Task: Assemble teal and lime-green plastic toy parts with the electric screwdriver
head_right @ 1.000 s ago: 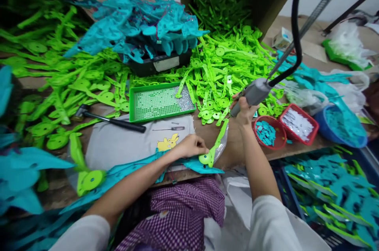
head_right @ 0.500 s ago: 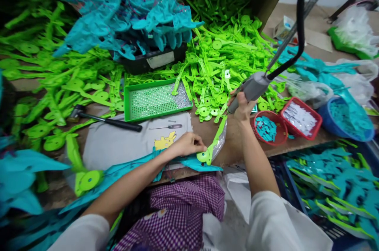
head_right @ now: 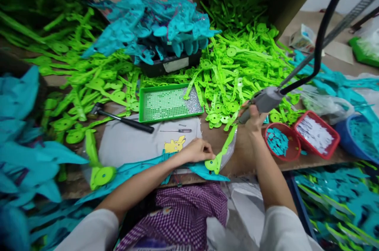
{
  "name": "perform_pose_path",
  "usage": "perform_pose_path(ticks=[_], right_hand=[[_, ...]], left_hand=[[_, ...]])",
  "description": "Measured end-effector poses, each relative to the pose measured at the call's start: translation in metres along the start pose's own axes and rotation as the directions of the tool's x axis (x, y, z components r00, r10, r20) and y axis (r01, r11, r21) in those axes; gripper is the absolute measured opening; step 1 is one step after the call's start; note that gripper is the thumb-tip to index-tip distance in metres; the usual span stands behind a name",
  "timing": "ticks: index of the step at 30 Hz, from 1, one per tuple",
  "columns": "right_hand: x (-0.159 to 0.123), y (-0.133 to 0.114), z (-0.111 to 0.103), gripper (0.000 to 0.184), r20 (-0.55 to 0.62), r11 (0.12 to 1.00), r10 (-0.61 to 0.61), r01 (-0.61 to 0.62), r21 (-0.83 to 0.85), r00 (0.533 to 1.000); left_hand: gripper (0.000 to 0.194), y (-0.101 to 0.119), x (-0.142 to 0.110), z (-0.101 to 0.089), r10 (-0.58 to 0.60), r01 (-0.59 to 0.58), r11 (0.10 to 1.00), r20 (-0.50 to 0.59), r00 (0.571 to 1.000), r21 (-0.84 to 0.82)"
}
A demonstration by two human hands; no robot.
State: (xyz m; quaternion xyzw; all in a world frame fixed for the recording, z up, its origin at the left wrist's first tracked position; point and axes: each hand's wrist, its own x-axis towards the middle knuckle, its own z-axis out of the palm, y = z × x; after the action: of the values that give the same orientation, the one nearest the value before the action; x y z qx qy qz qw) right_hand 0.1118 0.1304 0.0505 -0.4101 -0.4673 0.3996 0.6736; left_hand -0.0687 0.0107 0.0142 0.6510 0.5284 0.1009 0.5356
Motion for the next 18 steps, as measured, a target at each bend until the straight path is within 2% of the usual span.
perform_pose_path(ticks=[2,3,5,6,7,9,11,14,18], right_hand=[[0.0,-0.017,0.019,0.047,-0.062,0.997,-0.069,0.071,0.035,0.996],[-0.001,-0.025,0.034,0.049,-0.054,0.992,-0.101,0.105,0.073,0.993],[-0.007,-0.034,0.076,0.054,0.051,0.978,-0.131,0.12,0.172,0.99],[-0.011,-0.033,0.1,0.057,0.162,0.979,-0.08,0.047,0.199,0.983],[-0.015,-0.029,0.124,0.056,0.215,0.977,-0.038,-0.008,0.211,0.976],[-0.022,-0.011,0.167,0.048,0.306,0.985,-0.019,-0.035,0.17,0.952],[-0.027,0.011,0.197,0.045,0.373,0.992,-0.011,-0.038,0.123,0.928],[-0.03,0.038,0.213,0.042,0.415,0.991,-0.029,-0.027,0.129,0.909],[-0.031,0.051,0.212,0.039,0.403,0.989,-0.031,-0.031,0.146,0.915]], left_hand=[[0.019,0.0,-0.001,0.0,0.012,-0.012,1.0,0.014,1.0,-0.016],[0.018,-0.001,-0.001,0.0,0.022,-0.022,1.0,0.018,1.0,-0.021],[0.017,-0.003,-0.001,0.0,0.044,-0.043,0.999,0.007,0.999,-0.018],[0.017,-0.004,-0.001,0.001,0.046,-0.046,0.999,-0.001,0.999,-0.012],[0.018,-0.005,-0.001,0.002,0.045,-0.045,0.999,-0.006,0.999,-0.01],[0.019,-0.007,-0.001,0.004,0.05,-0.05,0.999,-0.007,0.999,-0.018],[0.019,-0.009,0.0,0.005,0.063,-0.063,0.998,-0.001,0.998,-0.025],[0.018,-0.009,0.001,0.007,0.049,-0.049,0.999,0.001,0.999,-0.013],[0.019,-0.01,0.002,0.007,0.035,-0.034,0.999,0.008,0.999,-0.035]])
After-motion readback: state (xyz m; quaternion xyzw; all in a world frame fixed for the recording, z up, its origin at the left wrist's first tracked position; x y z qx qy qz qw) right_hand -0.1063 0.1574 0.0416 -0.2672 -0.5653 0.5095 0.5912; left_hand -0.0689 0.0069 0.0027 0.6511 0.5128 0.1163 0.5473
